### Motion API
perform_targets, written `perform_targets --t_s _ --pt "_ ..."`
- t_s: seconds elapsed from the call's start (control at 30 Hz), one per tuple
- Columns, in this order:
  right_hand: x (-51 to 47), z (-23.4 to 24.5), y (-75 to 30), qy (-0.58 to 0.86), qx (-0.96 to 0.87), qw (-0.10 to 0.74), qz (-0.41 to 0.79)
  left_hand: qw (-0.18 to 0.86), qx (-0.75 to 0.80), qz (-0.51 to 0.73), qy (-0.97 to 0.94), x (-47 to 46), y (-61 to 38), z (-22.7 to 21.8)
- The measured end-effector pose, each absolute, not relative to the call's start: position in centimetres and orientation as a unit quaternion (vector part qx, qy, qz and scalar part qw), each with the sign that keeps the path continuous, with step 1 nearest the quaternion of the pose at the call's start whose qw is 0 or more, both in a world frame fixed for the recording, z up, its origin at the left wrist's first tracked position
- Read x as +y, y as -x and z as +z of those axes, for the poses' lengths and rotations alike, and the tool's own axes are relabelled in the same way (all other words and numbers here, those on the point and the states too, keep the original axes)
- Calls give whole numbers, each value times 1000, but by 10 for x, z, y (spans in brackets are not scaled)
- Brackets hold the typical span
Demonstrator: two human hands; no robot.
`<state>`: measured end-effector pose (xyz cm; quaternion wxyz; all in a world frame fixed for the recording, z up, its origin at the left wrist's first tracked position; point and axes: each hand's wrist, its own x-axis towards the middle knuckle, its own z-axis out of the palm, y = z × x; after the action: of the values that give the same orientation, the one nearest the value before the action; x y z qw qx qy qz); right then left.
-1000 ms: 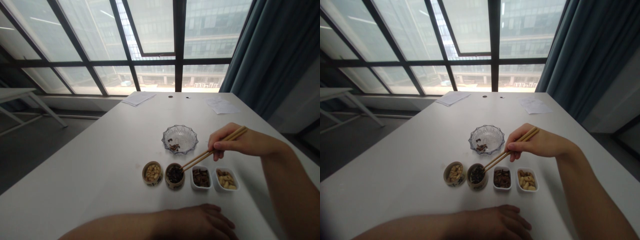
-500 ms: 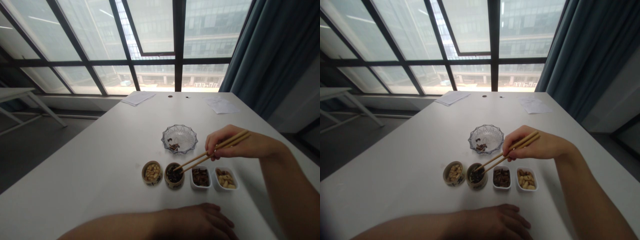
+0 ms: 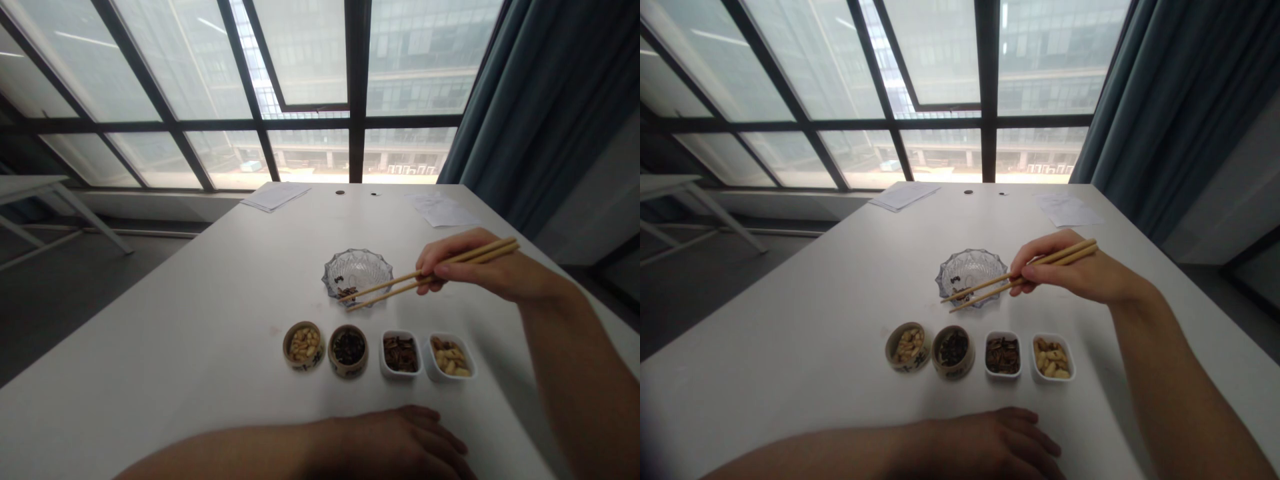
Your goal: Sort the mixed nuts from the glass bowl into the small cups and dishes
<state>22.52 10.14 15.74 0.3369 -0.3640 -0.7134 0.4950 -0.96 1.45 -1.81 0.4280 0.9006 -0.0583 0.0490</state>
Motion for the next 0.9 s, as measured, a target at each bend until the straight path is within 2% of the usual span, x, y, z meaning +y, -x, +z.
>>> perform_targets --t_s 0.13,0.23,0.5,0.9 --pt "115 142 -208 429 -636 449 457 422 -58 53 -903 15 9 -17" --pt "128 125 -195 445 -594 485 462 421 -62 62 -903 15 10 -18" --pt "149 85 -178 468 -579 451 493 421 -66 50 -903 14 9 -18" --pt "154 69 -175 458 -607 429 487 425 -71 53 -901 16 8 -20"
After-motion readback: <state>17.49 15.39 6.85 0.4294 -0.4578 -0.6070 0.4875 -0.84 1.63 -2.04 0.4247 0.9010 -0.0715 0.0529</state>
